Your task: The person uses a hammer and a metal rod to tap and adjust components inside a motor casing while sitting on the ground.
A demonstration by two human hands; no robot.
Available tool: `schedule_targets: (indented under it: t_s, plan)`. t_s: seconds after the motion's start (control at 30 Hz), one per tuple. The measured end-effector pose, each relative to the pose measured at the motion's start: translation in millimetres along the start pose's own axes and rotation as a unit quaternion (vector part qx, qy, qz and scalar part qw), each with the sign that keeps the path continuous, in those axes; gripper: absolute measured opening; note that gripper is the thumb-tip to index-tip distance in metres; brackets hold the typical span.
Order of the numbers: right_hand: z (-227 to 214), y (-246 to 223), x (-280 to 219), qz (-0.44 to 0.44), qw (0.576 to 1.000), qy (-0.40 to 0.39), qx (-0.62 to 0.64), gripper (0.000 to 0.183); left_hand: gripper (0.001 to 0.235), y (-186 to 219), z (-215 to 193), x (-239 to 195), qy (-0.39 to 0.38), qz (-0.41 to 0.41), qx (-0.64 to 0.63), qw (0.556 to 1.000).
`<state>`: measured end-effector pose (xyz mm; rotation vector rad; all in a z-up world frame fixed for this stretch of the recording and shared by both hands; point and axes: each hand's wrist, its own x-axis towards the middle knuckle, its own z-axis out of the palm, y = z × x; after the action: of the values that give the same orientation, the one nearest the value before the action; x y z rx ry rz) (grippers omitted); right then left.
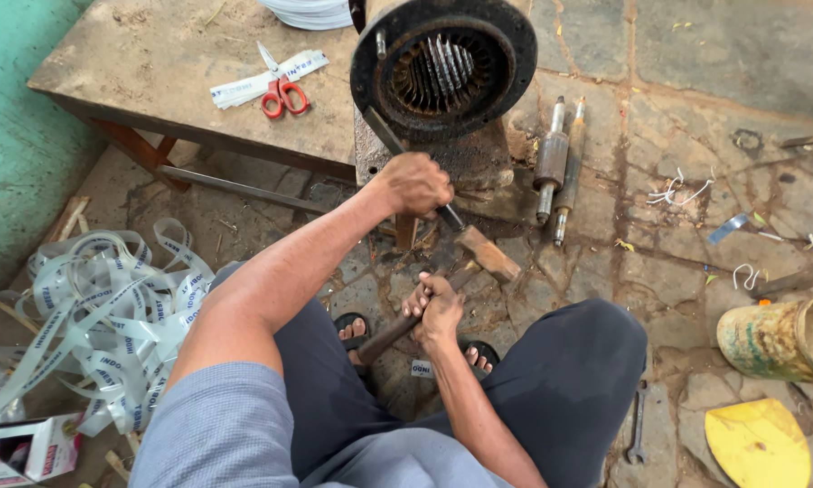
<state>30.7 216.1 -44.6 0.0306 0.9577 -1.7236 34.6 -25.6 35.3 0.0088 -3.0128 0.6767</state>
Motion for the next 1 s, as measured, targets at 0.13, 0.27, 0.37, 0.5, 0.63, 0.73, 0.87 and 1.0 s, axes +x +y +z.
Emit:
schedule_targets:
  t_s: [0.13, 0.27, 0.37, 0.5, 0.63, 0.73, 0.87, 1.0]
  plan:
    - [15, -13, 2, -0.014, 0.999, -0.023, -0.018, 0.029, 0.050, -4, -3, 3, 0.038, -0.017, 0.005, 0.999]
    - [14, -28, -7, 0.011, 0.998, -0.011, -0.056, 0.028, 0.050, -8, -13, -1, -0.001, -0.049, 0.000, 0.999]
    - [-2, -19, -2, 0.050, 0.999, 0.021, 0.005, 0.029, 0.039, 2, -26, 0, -0.064, -0.029, -0.083, 0.994]
    - [-57, 14, 28, 0.129, 0.983, 0.088, 0.094, 0.020, 0.026, 53, -33, 5, -0.027, 0.070, -0.164, 0.984]
    - [-108, 59, 53, 0.157, 0.973, 0.164, 0.048, 0.018, 0.017, 98, -44, 7, -0.014, 0.136, -0.202, 0.970]
    - [-132, 77, 54, 0.186, 0.966, 0.175, -0.041, 0.009, 0.020, 102, -57, 1, 0.081, 0.157, -0.238, 0.955]
    - [-140, 84, 52, 0.216, 0.959, 0.151, -0.104, 0.016, 0.022, 98, -66, -4, 0.165, 0.166, -0.311, 0.921]
    - [-138, 88, 44, 0.209, 0.958, 0.131, -0.145, 0.019, 0.023, 108, -69, 4, 0.190, 0.216, -0.291, 0.913]
